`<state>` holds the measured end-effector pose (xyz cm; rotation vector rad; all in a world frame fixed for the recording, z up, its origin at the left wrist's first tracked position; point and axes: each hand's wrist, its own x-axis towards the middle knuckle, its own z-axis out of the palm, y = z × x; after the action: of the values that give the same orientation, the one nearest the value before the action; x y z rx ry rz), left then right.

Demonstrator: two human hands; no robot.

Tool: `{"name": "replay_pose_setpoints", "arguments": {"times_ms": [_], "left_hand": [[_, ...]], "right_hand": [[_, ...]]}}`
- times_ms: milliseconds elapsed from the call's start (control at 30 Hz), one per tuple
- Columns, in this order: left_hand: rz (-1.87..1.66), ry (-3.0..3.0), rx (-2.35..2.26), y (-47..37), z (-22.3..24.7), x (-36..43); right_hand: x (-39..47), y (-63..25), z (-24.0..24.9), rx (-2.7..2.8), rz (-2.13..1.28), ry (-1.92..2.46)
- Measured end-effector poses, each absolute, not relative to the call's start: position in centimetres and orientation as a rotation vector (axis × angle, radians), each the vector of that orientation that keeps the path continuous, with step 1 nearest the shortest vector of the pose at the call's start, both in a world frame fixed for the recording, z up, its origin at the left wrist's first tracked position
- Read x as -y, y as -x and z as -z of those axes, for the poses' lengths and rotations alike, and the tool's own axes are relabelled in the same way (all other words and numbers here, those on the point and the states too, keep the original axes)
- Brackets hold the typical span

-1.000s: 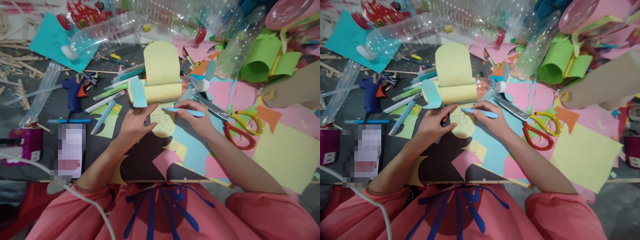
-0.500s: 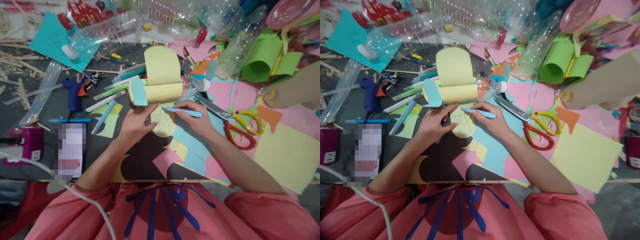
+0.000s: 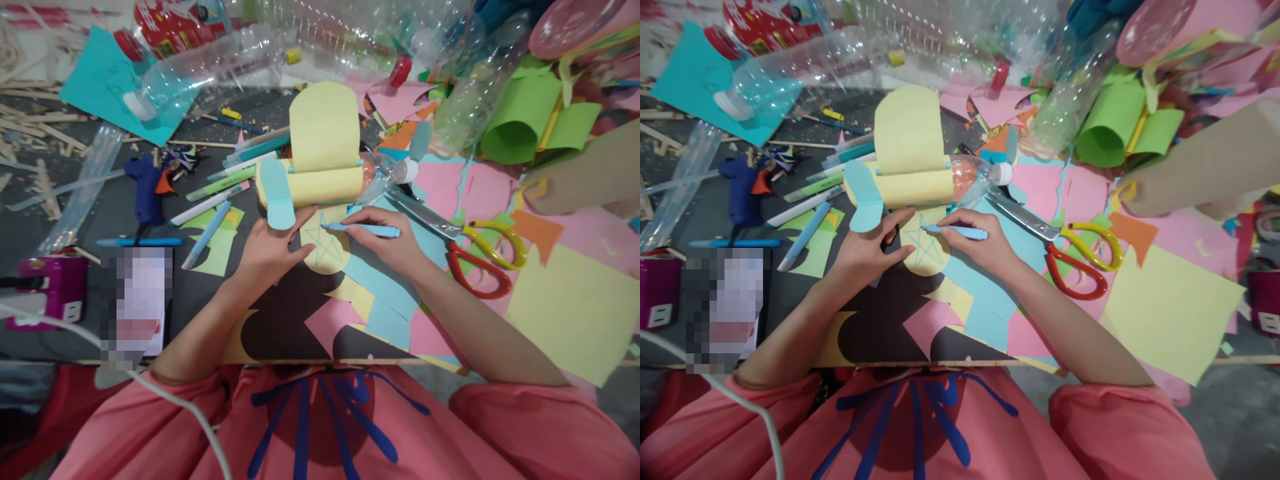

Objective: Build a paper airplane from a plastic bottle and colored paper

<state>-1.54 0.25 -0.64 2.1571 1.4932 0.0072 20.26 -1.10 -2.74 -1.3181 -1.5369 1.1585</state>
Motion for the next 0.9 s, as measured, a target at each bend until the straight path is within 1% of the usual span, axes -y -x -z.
{"name": "replay_pose_setpoints", "arguments": {"times_ms": [167, 367, 600, 900], "left_hand": [[0.007, -2.173, -1.493, 1.52, 0.55, -0.25], [-0.014, -2.176, -1.488, 1.53, 0.47, -0.24], [-0.037, -2.180, -1.482, 1.64, 0.77, -0.20], [-0.038, -2.173, -1.484, 1.57, 0.73, -0.29]], "right_hand": [[1.01, -20.35, 2.62, 1.527, -1.200, 1.282], [0.92, -20.30, 2.70, 1.428, -1.119, 1.312], [1.06, -20.12, 3.01, 1.456, -1.107, 1.295], [1.13, -20.33, 2.89, 1.530, -1.173, 1.291]]}}
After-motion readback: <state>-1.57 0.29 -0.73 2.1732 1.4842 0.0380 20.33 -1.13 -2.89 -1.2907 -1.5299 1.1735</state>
